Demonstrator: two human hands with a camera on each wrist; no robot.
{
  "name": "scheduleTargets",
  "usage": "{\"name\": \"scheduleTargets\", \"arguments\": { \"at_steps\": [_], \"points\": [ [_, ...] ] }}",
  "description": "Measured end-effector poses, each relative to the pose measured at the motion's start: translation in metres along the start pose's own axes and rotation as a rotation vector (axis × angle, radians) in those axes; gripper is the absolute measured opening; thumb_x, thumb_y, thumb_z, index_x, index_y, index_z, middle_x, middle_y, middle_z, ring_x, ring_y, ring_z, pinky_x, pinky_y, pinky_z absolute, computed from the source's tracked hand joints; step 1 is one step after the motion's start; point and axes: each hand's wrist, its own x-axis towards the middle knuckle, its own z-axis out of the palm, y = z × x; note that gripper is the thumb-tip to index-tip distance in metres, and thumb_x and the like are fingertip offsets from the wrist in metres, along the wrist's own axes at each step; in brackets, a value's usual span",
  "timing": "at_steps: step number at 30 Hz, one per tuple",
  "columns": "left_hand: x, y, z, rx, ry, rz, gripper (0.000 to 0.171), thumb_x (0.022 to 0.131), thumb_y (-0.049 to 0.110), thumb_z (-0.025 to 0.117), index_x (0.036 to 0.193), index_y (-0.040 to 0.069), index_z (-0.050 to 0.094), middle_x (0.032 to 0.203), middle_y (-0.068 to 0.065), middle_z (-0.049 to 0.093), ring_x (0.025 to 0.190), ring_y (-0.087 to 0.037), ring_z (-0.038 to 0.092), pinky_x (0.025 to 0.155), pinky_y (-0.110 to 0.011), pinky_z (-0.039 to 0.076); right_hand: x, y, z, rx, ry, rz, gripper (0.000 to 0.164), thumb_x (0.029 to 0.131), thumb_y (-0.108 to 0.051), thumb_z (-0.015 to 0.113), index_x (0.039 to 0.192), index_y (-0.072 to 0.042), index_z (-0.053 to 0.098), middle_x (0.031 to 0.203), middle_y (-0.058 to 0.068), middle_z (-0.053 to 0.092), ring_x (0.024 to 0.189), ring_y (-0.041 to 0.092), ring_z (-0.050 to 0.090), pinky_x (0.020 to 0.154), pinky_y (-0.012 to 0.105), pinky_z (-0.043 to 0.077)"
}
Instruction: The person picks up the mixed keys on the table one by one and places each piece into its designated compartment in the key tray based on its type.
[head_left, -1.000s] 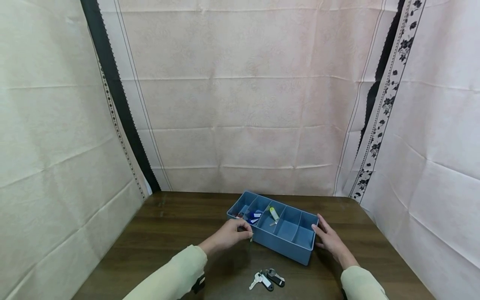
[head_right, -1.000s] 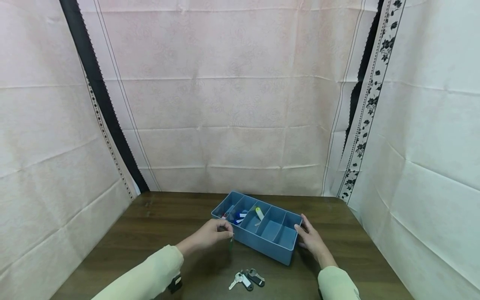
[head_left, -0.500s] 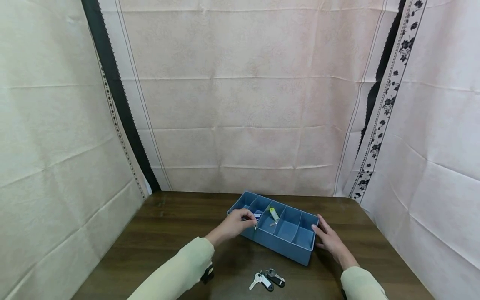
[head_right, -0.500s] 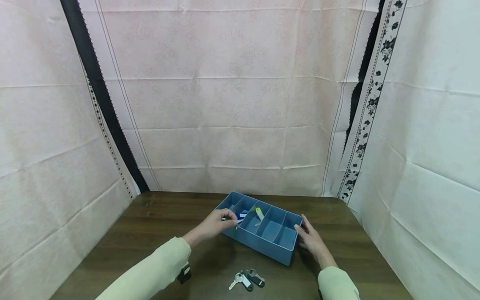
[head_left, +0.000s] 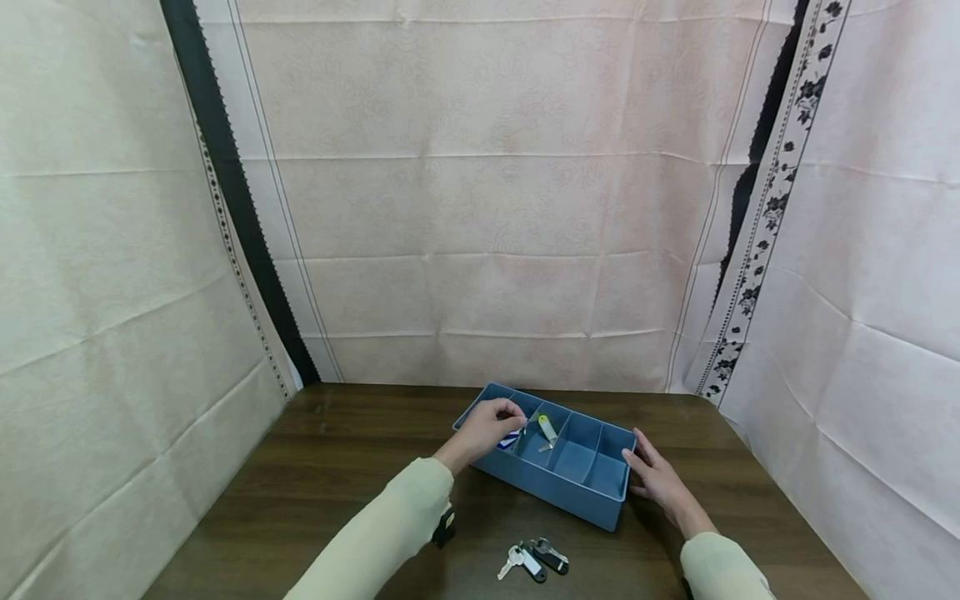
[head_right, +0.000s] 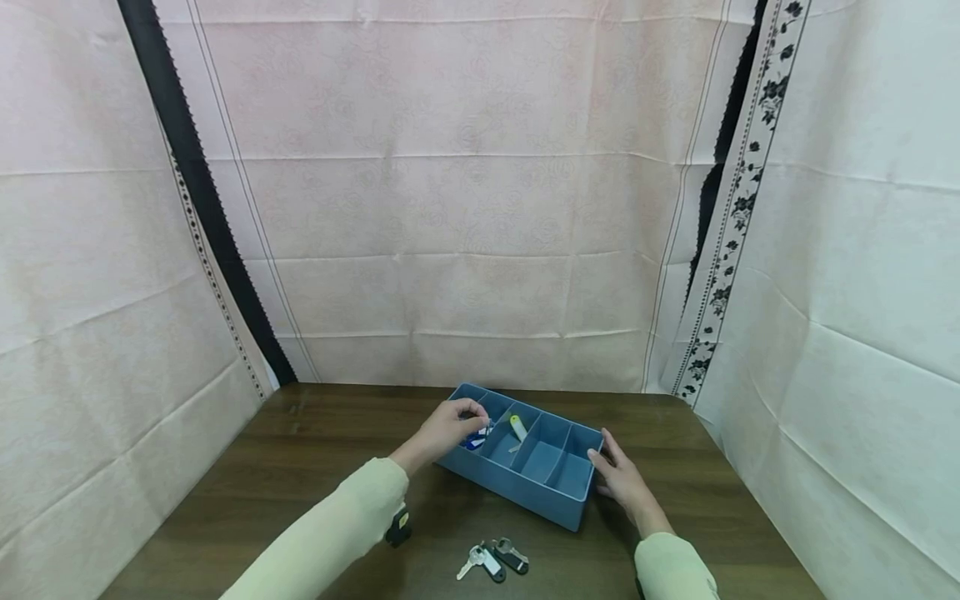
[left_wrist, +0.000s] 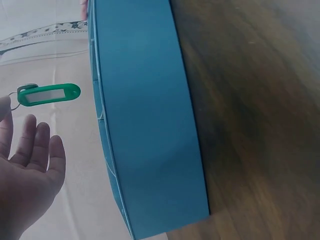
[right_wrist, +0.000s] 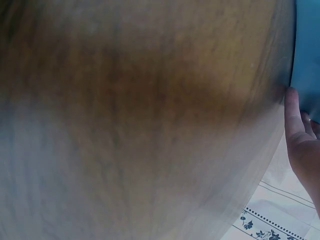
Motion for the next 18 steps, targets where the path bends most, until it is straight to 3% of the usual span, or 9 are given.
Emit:
{"name": "scheduleTargets", "arguments": {
  "at_steps": [18],
  "points": [
    [0.027,0.0,0.01,-0.027,0.063,-0.021,0.012,0.099,0.025,0.062,0.099,0.016,0.07,0.106,0.003,0.065,0.095,-0.016,0.059,0.087,-0.038,0.05,-0.002,-0.002,0.001,-0.007,0.005,-0.009,0.07,0.108,-0.033,0.042,0.16,-0.017,-0.002,0.16,0.031,-0.001,0.141,0.054,0.017,0.1,0.059,0.041]
  ]
}}
